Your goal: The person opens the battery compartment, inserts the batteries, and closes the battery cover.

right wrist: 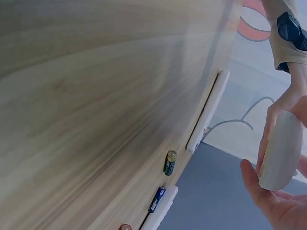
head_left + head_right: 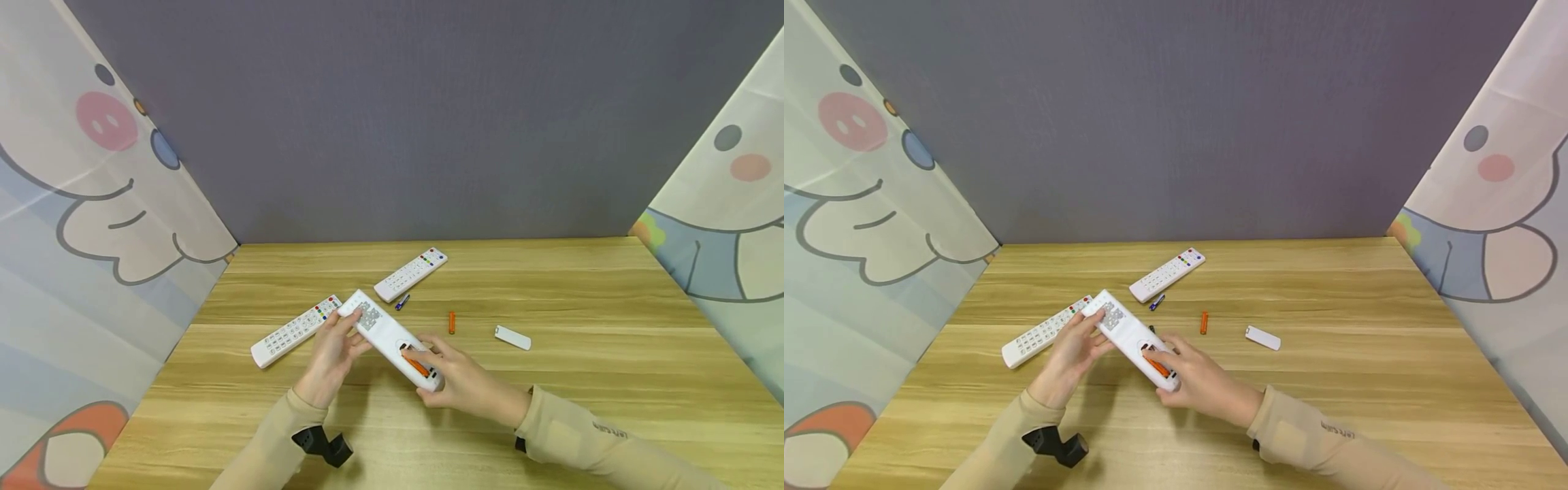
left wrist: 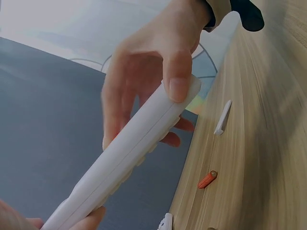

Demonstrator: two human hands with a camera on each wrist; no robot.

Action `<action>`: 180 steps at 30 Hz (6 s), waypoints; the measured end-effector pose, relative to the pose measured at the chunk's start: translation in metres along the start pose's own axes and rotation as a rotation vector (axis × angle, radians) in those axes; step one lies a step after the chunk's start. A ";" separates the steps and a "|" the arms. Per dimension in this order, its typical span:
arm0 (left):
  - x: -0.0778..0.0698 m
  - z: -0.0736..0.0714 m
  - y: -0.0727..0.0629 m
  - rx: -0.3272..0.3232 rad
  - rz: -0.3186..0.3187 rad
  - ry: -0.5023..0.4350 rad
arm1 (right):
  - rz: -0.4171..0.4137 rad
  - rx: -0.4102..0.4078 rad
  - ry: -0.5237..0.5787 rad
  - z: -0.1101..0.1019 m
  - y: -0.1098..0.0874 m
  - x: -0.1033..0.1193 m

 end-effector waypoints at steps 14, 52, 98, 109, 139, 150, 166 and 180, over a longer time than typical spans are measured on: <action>0.000 -0.001 0.001 -0.017 -0.008 -0.005 | -0.100 -0.100 -0.071 -0.001 -0.002 0.003; 0.000 -0.017 0.004 -0.034 -0.016 0.058 | 0.439 0.102 0.416 -0.003 0.008 -0.066; -0.005 -0.029 0.002 -0.040 -0.024 0.085 | 0.806 0.144 0.334 0.009 0.006 -0.133; -0.005 -0.029 0.003 -0.044 -0.025 0.079 | 0.849 0.159 0.326 0.014 0.006 -0.139; -0.002 -0.027 0.003 -0.028 -0.010 0.075 | 0.678 0.187 0.115 0.020 0.011 -0.136; -0.002 -0.027 0.003 -0.021 -0.008 0.081 | 0.665 0.212 0.168 0.017 0.010 -0.136; -0.002 -0.027 0.004 -0.031 -0.011 0.073 | 0.663 0.122 0.239 0.007 0.006 -0.119; -0.002 -0.026 0.004 -0.030 -0.009 0.070 | 0.651 0.044 0.281 -0.003 0.003 -0.096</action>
Point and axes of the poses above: each hand's wrist, its own y-axis towards the middle knuckle, its own z-axis out of the palm, x = y × z, the point moved 4 cm from there along y, towards the middle knuckle, and after that the axes turned 7 degrees about -y, right-handed, at the moved point
